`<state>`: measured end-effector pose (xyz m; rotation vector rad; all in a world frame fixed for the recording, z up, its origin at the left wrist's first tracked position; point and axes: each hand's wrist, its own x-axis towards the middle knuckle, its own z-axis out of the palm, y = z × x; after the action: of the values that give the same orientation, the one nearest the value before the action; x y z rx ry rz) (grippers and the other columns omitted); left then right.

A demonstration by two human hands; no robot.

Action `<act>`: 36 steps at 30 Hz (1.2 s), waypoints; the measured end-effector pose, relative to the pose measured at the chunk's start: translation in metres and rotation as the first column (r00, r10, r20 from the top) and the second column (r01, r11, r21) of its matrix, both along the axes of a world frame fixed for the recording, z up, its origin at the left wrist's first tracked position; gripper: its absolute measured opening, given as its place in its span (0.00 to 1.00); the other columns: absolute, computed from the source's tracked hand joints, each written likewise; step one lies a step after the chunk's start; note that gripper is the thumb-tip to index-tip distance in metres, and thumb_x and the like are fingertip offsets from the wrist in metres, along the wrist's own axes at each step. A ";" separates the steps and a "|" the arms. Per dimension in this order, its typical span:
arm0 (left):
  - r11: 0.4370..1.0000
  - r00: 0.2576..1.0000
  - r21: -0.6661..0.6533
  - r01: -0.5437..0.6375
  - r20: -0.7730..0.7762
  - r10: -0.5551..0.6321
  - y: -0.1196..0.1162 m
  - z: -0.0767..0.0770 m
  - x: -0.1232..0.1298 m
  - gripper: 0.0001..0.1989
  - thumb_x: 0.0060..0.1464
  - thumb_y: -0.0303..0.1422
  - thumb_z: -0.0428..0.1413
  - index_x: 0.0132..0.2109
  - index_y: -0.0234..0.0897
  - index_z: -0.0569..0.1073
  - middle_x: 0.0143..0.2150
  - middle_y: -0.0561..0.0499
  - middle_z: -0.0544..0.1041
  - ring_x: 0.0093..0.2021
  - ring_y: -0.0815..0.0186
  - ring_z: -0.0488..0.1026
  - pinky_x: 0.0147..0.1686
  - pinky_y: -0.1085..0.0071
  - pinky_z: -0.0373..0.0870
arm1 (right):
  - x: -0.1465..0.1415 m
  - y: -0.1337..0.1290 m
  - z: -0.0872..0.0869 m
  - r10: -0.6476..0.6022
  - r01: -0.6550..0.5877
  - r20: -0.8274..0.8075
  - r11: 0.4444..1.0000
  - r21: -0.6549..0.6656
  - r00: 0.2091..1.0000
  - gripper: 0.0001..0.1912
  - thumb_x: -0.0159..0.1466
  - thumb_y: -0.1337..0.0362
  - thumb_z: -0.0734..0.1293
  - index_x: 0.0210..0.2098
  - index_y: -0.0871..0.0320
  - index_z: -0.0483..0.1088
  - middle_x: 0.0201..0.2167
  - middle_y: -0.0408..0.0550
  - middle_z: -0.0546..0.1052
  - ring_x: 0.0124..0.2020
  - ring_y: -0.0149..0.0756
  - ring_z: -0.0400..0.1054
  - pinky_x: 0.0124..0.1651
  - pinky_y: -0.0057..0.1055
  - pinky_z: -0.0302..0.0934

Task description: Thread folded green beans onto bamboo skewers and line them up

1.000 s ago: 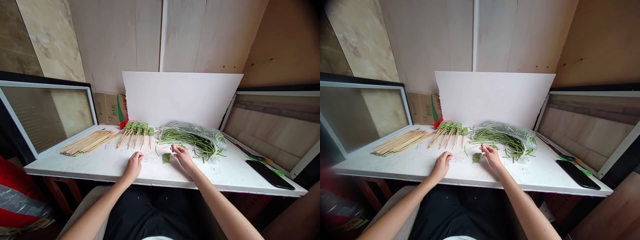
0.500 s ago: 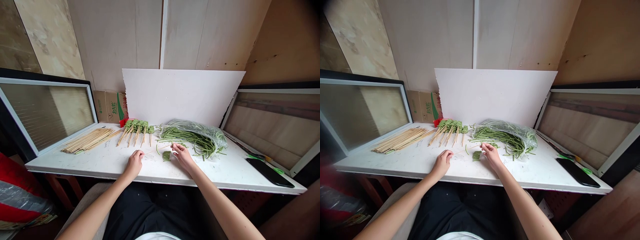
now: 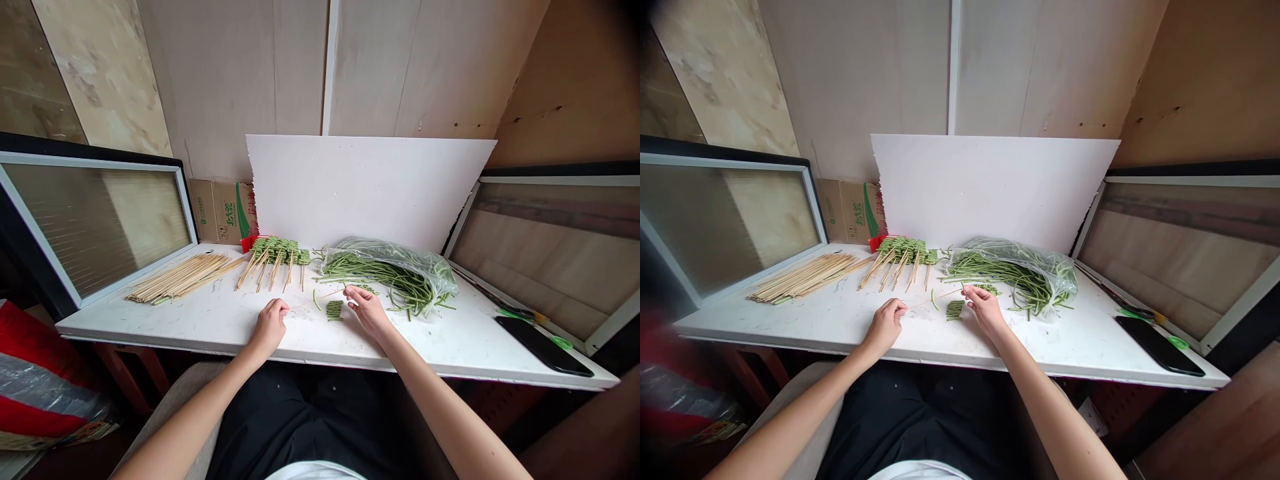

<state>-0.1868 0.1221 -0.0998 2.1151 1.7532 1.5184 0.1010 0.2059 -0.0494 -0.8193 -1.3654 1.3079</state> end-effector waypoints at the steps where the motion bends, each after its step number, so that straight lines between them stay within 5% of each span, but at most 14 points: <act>1: 1.000 1.000 -0.002 0.003 0.006 -0.003 0.000 0.000 0.000 0.13 0.58 0.17 0.48 0.36 0.40 0.70 0.36 0.50 0.74 0.38 0.61 0.76 0.39 0.67 0.71 | 0.000 0.000 0.000 -0.002 0.001 0.022 1.000 0.017 1.000 0.24 0.56 0.40 0.77 0.33 0.55 0.79 0.40 0.51 0.79 0.42 0.41 0.71 0.41 0.32 0.65; 36: 0.999 1.000 -0.034 0.011 -0.008 -0.011 0.000 -0.002 -0.001 0.20 0.44 0.09 0.45 0.33 0.39 0.67 0.34 0.52 0.72 0.37 0.64 0.74 0.39 0.70 0.69 | -0.002 0.008 -0.011 -0.021 0.017 0.034 0.995 0.098 0.999 0.19 0.53 0.45 0.80 0.30 0.54 0.82 0.34 0.49 0.81 0.34 0.38 0.69 0.40 0.35 0.61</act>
<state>-0.1876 0.1218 -0.1020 2.1144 1.7540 1.4694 0.0993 0.2139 -0.0605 -0.7897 -1.4338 1.2077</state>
